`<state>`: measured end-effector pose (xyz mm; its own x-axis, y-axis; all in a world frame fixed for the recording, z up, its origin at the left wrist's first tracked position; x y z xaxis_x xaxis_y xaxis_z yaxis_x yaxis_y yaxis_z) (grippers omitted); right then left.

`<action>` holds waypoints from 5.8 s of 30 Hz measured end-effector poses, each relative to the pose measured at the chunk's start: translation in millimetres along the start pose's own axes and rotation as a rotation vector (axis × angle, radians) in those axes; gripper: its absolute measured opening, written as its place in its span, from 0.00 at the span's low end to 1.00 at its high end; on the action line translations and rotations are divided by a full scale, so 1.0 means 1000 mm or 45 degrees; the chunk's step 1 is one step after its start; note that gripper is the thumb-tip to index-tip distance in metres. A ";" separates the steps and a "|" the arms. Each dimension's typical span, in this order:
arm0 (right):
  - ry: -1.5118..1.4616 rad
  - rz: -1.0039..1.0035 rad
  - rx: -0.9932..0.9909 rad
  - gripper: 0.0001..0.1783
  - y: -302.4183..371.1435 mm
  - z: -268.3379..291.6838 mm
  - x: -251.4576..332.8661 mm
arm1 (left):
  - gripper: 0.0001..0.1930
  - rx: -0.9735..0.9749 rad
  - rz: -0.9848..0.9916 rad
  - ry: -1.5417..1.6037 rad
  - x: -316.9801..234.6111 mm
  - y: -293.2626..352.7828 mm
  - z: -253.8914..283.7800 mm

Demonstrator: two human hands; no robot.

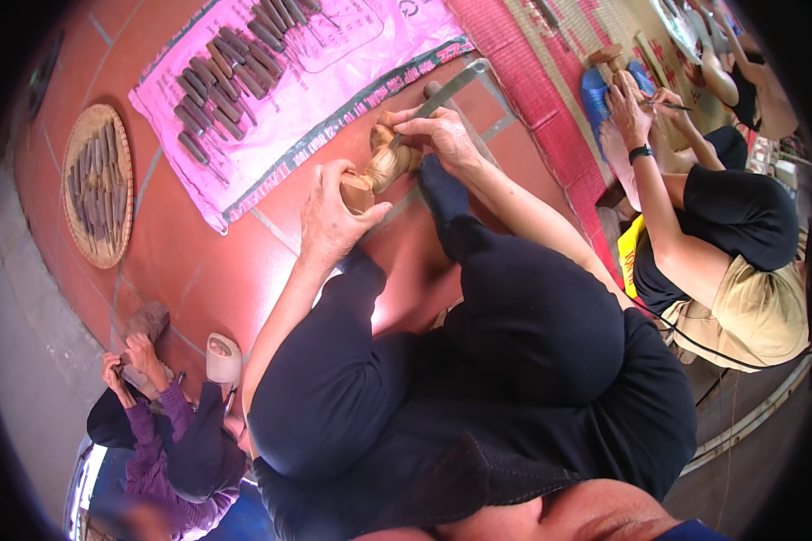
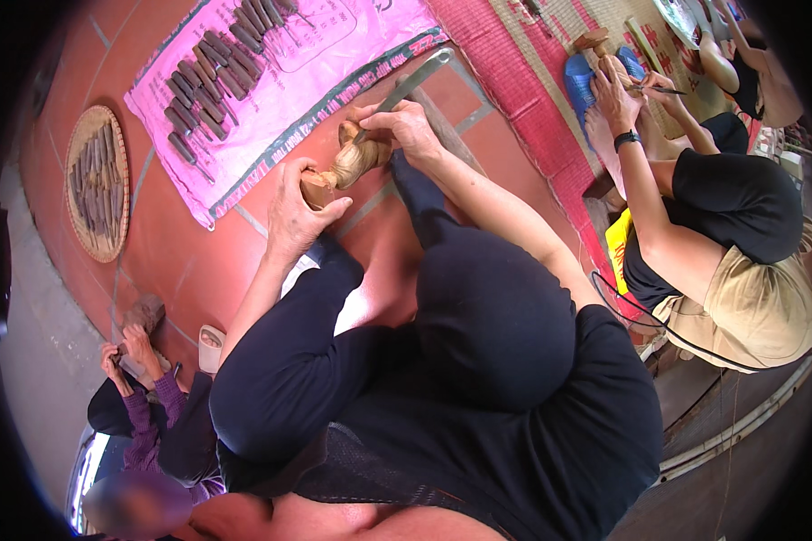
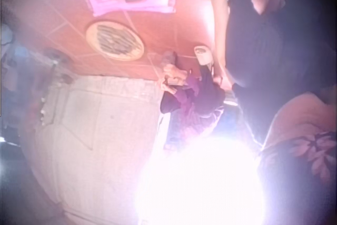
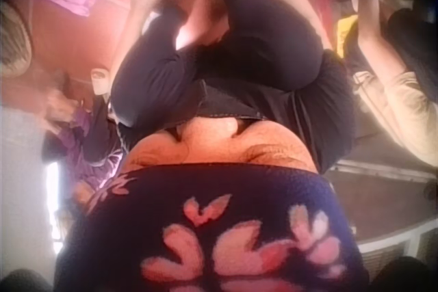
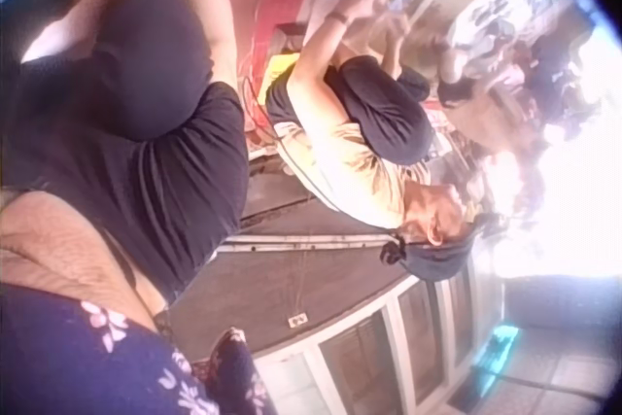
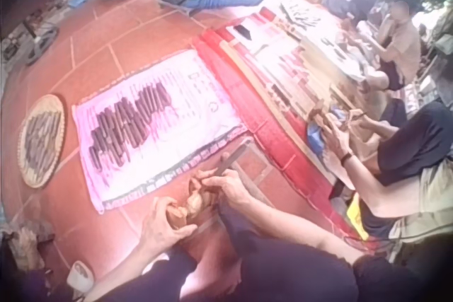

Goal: The person sits on the floor and carves a small wooden block using a knife. They hold the block in their left hand and shape it with the knife in their right hand, rotating the block to work on different sides.

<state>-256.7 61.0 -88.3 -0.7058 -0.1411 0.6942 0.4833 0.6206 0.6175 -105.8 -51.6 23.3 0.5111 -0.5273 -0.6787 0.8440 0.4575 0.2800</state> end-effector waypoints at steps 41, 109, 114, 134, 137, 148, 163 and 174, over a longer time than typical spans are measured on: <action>0.107 0.261 0.164 0.20 -0.004 -0.024 0.023 | 0.36 -0.101 0.302 0.381 0.043 0.001 -0.001; 0.028 0.227 0.278 0.13 -0.002 -0.049 0.022 | 0.35 -0.149 0.367 0.463 0.050 0.002 0.001; 0.002 0.176 0.203 0.14 -0.005 -0.040 0.028 | 0.35 -0.174 0.327 0.419 0.050 0.003 0.003; 0.132 0.223 0.223 0.17 -0.010 -0.046 0.022 | 0.35 -0.146 0.427 0.469 0.043 0.003 0.004; 0.071 0.132 0.167 0.16 -0.007 -0.039 0.024 | 0.35 -0.194 0.311 0.395 0.048 0.005 0.004; 0.001 0.173 0.154 0.17 -0.007 -0.043 0.027 | 0.36 -0.168 0.332 0.374 0.045 0.003 0.004; 0.066 0.236 0.243 0.18 -0.006 -0.052 0.023 | 0.35 -0.134 0.439 0.488 0.047 0.003 0.003; 0.176 0.193 0.258 0.16 -0.005 -0.054 0.021 | 0.35 -0.142 0.437 0.508 0.046 0.003 0.002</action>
<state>-246.5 12.9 -56.8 -0.5493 -0.1299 0.8255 0.4547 0.7823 0.4257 -79.3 -76.2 -5.5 0.6346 -0.0312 -0.7722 0.6060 0.6402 0.4721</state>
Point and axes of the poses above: each hand's wrist, its own y-axis away from the middle knuckle, its own z-axis out of the back of the hand, x = y × z, the point moved 8 cm from there along -y, towards the middle knuckle, and after that the axes turned 1 degree about -x, right-handed, at the moved point
